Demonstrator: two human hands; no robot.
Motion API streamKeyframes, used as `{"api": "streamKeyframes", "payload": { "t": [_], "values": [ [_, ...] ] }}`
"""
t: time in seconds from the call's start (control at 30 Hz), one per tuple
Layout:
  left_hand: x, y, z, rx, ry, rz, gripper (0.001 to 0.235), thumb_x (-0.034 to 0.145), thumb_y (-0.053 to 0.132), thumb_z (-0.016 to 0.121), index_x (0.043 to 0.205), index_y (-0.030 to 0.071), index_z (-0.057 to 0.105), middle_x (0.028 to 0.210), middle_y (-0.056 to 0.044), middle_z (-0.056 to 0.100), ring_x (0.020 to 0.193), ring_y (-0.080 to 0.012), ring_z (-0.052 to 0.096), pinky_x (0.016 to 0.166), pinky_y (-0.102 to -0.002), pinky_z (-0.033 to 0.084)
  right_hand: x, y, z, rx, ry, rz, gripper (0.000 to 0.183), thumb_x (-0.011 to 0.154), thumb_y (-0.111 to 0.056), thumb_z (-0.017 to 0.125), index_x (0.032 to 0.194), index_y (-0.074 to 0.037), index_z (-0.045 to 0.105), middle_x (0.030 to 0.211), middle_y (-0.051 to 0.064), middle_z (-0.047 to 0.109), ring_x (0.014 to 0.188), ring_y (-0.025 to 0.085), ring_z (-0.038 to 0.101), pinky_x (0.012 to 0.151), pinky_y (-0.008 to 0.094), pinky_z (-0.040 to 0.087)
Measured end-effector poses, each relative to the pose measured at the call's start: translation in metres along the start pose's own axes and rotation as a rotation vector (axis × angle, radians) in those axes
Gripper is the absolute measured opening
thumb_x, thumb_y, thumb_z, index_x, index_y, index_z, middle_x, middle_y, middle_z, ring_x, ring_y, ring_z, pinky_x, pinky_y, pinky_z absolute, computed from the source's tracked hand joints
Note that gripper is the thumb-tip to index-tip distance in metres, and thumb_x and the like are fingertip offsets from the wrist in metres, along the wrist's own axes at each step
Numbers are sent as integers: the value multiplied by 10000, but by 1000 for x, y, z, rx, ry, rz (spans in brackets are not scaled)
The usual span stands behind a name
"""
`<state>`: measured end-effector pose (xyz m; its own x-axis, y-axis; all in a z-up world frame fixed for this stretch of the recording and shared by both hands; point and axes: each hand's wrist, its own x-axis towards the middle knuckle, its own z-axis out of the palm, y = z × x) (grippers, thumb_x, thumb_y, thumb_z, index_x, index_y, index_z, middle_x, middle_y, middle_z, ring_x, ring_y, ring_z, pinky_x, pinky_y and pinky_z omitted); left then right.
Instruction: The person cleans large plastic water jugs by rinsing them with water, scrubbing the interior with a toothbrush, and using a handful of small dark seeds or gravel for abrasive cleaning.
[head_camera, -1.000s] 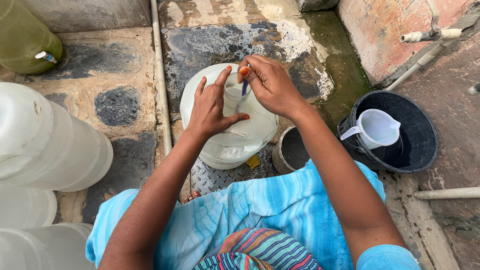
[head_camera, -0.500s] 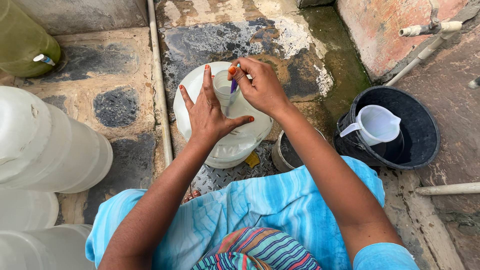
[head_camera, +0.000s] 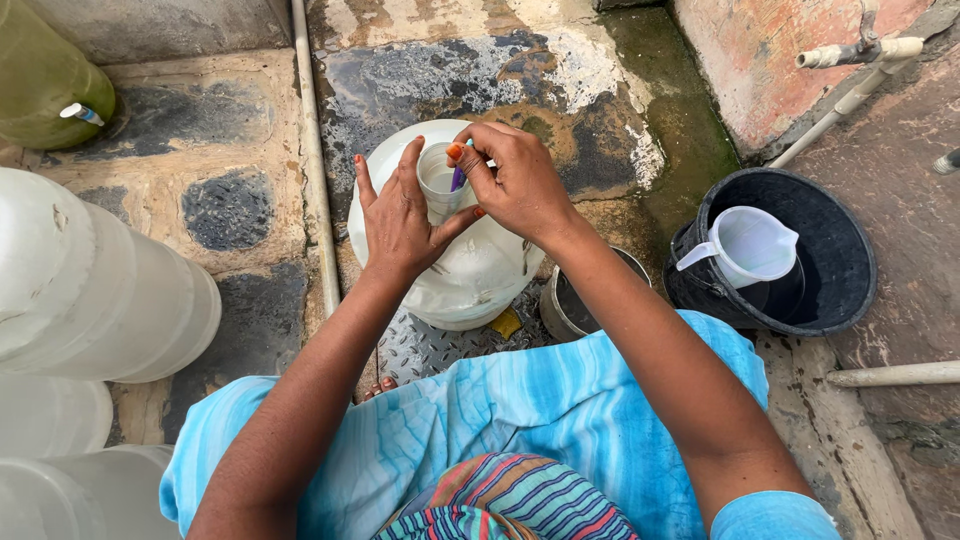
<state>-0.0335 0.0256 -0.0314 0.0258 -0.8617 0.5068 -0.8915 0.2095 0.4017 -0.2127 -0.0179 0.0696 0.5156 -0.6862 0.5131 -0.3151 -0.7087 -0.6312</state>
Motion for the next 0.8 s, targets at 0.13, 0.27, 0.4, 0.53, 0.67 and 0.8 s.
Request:
{"api": "streamKeyframes", "payload": {
  "t": [0.13, 0.27, 0.4, 0.53, 0.67, 0.8],
  "values": [
    [1, 0, 13, 8, 56, 27, 1517, 579, 893, 813, 1599, 55, 66, 1653, -205, 337, 1475, -364, 411, 1177, -723, -52, 3, 2, -2, 3, 3, -29, 257, 1062, -233, 595, 965, -22, 705, 871, 89, 699, 727, 193, 697, 602, 334, 550],
    [-2, -8, 8, -6, -20, 103, 1666, 443, 951, 816, 1595, 67, -2, 1666, -214, 248, 1489, -442, 306, 1169, -706, -75, -3, 9, 0, -51, 16, -83, 276, 1084, -248, 603, 950, -36, 718, 853, 77, 705, 738, 195, 686, 608, 341, 518],
    [3, -7, -1, -77, -84, 81, 1582, 526, 905, 868, 1627, 95, 72, 1613, -239, 360, 1511, -449, 325, 1173, -687, -84, -1, 19, -4, -57, 18, -112, 263, 1094, -244, 608, 974, -30, 704, 839, 76, 676, 710, 189, 666, 610, 342, 504],
    [1, 3, -12, -287, -57, -17, 1227, 730, 618, 989, 1599, 136, 268, 1408, -123, 662, 1404, -359, 586, 1242, -711, 50, 2, 16, 3, -83, 35, -182, 234, 1090, -241, 613, 998, -47, 706, 792, 67, 636, 660, 195, 631, 588, 356, 477],
    [8, 7, -27, -430, -29, 93, 829, 885, 365, 974, 1459, 134, 421, 1358, -109, 717, 1277, -283, 731, 1107, -414, 554, 0, 10, 2, -39, 53, -214, 250, 1138, -270, 574, 1045, -60, 674, 885, 37, 663, 779, 158, 682, 687, 322, 551],
    [20, 2, -46, -427, -110, 223, 830, 830, 331, 979, 1437, 105, 461, 1264, -142, 727, 1184, -308, 731, 1021, -402, 587, 1, 2, 0, -29, 92, -266, 268, 1137, -285, 551, 1032, -70, 672, 919, 42, 651, 885, 194, 649, 689, 298, 558]
  ]
}}
